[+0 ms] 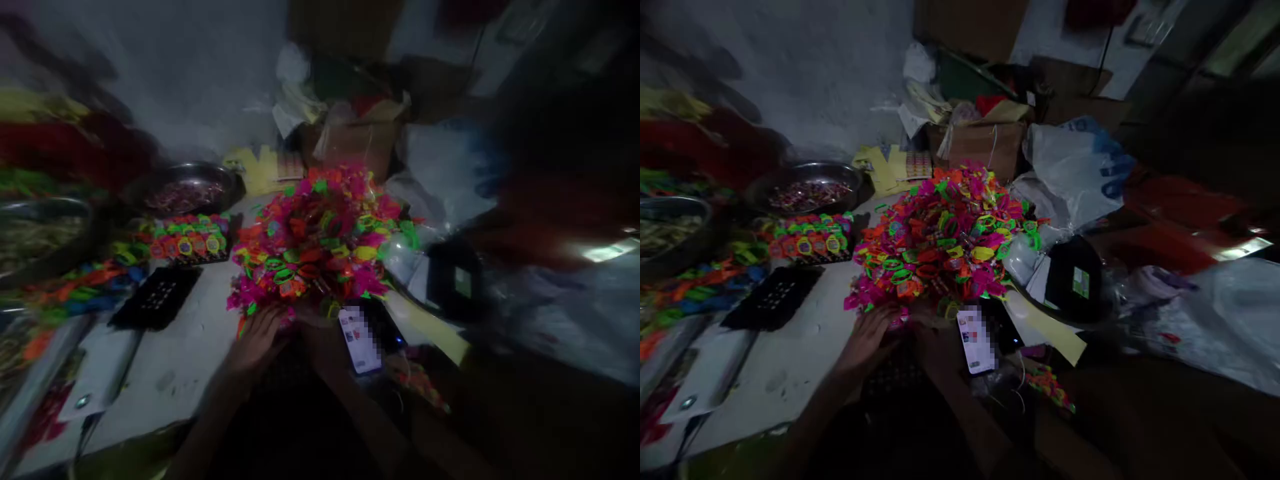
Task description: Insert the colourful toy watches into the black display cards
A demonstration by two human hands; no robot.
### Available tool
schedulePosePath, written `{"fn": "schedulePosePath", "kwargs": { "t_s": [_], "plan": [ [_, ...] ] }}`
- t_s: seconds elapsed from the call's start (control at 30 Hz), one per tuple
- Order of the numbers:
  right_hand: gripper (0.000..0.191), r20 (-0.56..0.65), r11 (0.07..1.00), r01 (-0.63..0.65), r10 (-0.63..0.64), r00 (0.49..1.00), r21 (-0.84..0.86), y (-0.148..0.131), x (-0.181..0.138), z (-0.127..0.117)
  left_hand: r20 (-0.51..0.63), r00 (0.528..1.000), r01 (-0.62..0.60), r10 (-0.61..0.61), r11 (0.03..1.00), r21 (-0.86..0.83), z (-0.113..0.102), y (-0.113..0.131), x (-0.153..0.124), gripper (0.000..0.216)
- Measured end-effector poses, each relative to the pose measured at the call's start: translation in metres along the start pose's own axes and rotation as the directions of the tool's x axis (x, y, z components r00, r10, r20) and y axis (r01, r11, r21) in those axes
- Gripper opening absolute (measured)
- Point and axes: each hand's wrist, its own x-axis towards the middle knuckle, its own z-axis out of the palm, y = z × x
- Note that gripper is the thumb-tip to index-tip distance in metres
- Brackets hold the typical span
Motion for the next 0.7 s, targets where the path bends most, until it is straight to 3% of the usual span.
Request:
{"fn": "schedulePosePath", "kwargs": {
  "t_s": [0.1,0.2,0.27,0.33,0.4,0.53,0.7],
  "plan": [
    [0.03,-0.017,0.999,0.013,-0.013,1.0,0.034,0.001,-0.007,0.001,-0.075,0.995,0.056,-0.061,0.996,-0.066,-0.017,-0.004,0.0,0.05],
    [0.039,-0.075,0.996,-0.013,0.019,0.997,0.088,0.007,-0.02,0.016,-0.159,0.942,0.277,-0.296,0.952,-0.129,-0.025,-0.024,-0.006,0.045],
    [0.042,-0.126,0.992,-0.045,0.06,0.99,0.121,0.013,-0.031,0.033,-0.152,0.827,0.516,-0.541,0.838,-0.177,-0.023,-0.042,-0.013,0.045],
    [0.045,-0.163,0.986,-0.053,0.079,0.984,0.159,0.019,-0.041,0.05,-0.02,0.693,0.698,-0.721,0.677,-0.234,-0.015,-0.056,-0.02,0.047],
    [0.046,-0.186,0.978,-0.043,0.082,0.979,0.202,0.022,-0.048,0.062,0.076,0.63,0.763,-0.773,0.597,-0.247,-0.004,-0.064,-0.024,0.047],
    [0.044,-0.213,0.965,-0.044,0.102,0.972,0.259,0.023,-0.052,0.069,0.171,0.557,0.82,-0.813,0.507,-0.265,0.009,-0.064,-0.024,0.043],
    [0.042,-0.205,0.955,-0.045,0.108,0.973,0.293,0.021,-0.052,0.065,0.274,0.55,0.813,-0.789,0.432,-0.39,0.015,-0.069,-0.019,0.033]
  ]
}}
